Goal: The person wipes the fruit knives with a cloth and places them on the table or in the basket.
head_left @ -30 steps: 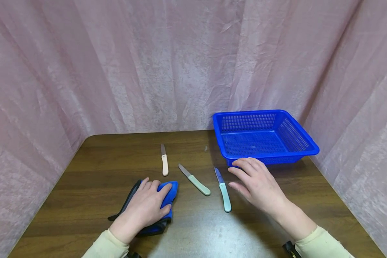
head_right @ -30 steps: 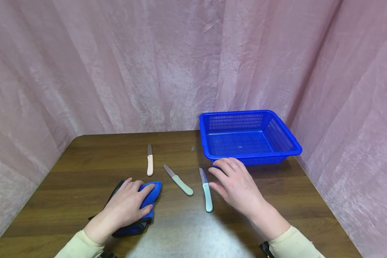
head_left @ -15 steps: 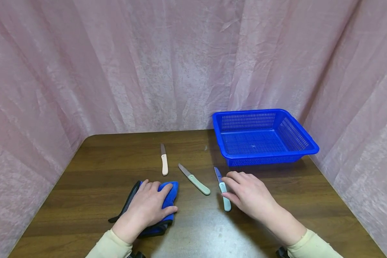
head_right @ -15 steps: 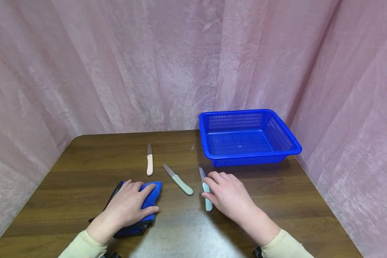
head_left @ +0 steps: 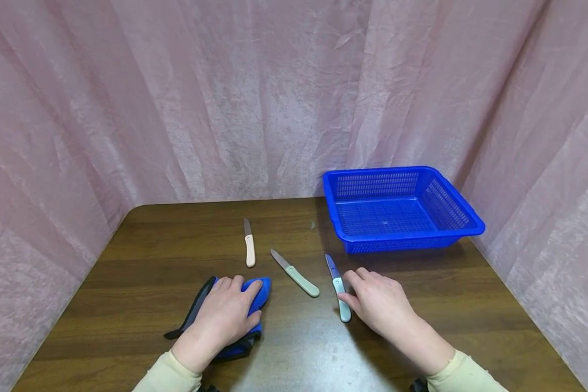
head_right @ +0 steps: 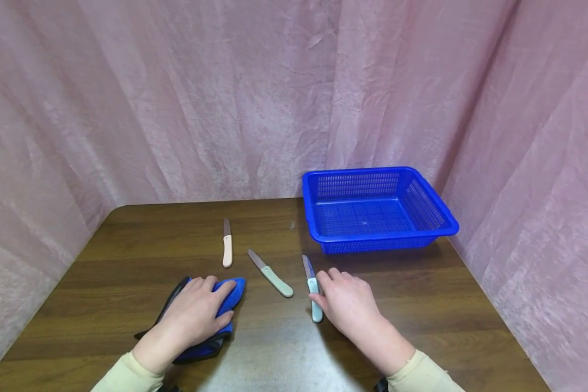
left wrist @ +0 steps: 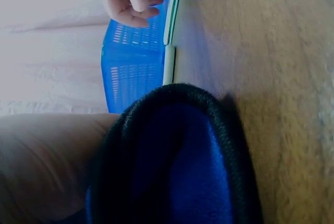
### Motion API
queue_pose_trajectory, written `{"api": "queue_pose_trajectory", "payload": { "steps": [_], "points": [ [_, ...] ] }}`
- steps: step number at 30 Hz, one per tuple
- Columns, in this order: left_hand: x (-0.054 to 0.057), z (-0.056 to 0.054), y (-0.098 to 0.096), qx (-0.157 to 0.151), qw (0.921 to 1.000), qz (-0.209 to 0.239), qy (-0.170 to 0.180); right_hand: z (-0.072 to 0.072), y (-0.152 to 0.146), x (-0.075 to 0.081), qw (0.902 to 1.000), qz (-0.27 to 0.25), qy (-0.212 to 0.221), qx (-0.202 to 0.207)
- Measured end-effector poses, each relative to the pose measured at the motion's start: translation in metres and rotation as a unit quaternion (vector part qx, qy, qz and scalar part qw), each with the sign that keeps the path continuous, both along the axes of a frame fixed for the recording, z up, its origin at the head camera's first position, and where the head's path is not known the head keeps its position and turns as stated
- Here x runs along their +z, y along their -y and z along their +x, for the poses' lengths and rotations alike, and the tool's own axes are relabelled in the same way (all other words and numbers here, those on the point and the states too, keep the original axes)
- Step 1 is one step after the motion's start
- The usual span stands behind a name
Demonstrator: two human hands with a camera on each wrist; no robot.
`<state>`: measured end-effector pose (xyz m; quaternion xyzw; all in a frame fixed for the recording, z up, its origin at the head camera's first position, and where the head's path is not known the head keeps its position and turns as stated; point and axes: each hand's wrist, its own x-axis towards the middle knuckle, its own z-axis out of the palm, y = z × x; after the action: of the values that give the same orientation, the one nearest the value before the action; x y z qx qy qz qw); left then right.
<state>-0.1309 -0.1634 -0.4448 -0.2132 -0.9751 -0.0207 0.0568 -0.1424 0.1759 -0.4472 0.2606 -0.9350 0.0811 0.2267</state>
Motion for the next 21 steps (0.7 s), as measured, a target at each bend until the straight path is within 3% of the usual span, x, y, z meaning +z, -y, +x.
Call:
{"api": "queue_pose_trajectory", "payload": {
  "steps": [8, 15, 21],
  "points": [
    [-0.003, 0.001, 0.002, -0.030, 0.9983, 0.013, -0.048, 0.000, 0.007, -0.002, 0.9991, -0.004, 0.030, -0.029],
    [-0.002, 0.000, 0.003, -0.045, 0.9964, 0.018, -0.069, -0.002, 0.014, 0.000, 0.9971, -0.008, 0.052, -0.055],
    [-0.002, 0.001, 0.004, -0.057, 0.9944, 0.028, -0.085, -0.003, 0.019, 0.001, 0.9918, 0.010, 0.100, -0.078]
  ]
}}
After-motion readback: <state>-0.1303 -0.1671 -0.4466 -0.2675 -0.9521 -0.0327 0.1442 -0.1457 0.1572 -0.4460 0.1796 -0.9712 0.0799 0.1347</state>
